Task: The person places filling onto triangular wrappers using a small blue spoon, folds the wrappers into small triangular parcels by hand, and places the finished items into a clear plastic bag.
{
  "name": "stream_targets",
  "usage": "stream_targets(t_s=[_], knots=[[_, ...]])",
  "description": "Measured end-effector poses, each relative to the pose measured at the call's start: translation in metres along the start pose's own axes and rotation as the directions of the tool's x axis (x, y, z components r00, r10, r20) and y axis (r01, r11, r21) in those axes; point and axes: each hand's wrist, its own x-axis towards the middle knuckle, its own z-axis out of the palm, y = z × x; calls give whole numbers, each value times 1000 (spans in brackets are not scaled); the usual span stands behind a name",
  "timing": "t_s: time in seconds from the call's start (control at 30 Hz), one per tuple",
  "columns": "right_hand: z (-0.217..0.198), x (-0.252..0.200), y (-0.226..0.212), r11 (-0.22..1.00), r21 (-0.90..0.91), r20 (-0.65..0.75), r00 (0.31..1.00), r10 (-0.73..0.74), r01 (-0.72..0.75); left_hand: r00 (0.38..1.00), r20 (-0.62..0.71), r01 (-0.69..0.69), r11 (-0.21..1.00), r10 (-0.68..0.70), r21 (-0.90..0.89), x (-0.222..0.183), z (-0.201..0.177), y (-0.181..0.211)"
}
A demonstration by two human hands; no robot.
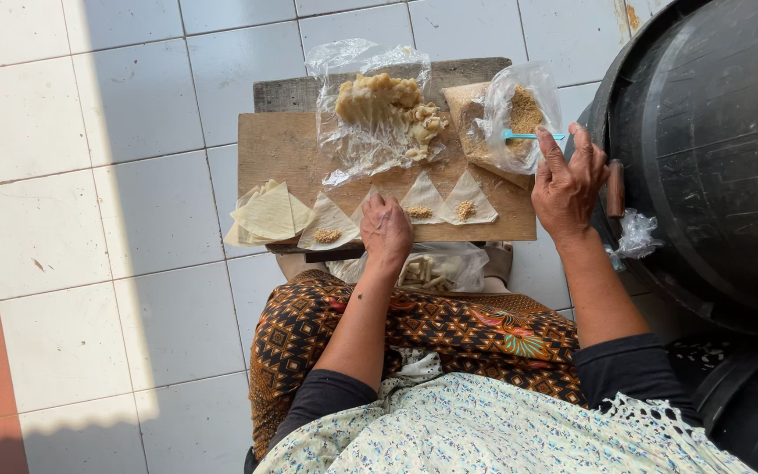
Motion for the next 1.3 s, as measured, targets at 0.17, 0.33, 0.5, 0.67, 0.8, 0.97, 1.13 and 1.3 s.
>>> stream_targets(t_s=[0.17, 0.33, 0.5, 0.67, 0.8, 0.97, 1.13, 1.3], knots=[[-11, -13, -31, 992, 69, -57, 994, -97, 101, 1000, 11, -1, 999, 1, 54, 1, 2, 2], [8, -40, -48, 985, 96, 433, 897, 89, -144, 996, -50, -82, 993, 77, -87, -3, -3, 19], [24, -55, -40, 962, 47, 531, 822, 204, -269, 983, 18, -177, 965, 184, -196, -13, 3, 49], [43, -63, -43, 933, 163, 497, 844, 204, -321, 981, -69, -188, 975, 180, -122, -13, 19, 61], [48, -63, -40, 898, 256, 483, 852, 202, -358, 986, -67, -157, 988, 156, -7, -10, 32, 64], [44, -63, -38, 723, 402, 565, 773, 287, -562, 982, -110, -164, 984, 156, -64, -7, 41, 67], [41, -56, -41, 634, 473, 596, 752, 281, -612, 983, -83, -179, 953, 163, -246, -2, 41, 69], [40, -52, -42, 570, 550, 584, 769, 259, -610, 990, 30, -100, 847, 136, -522, 1, 43, 73]])
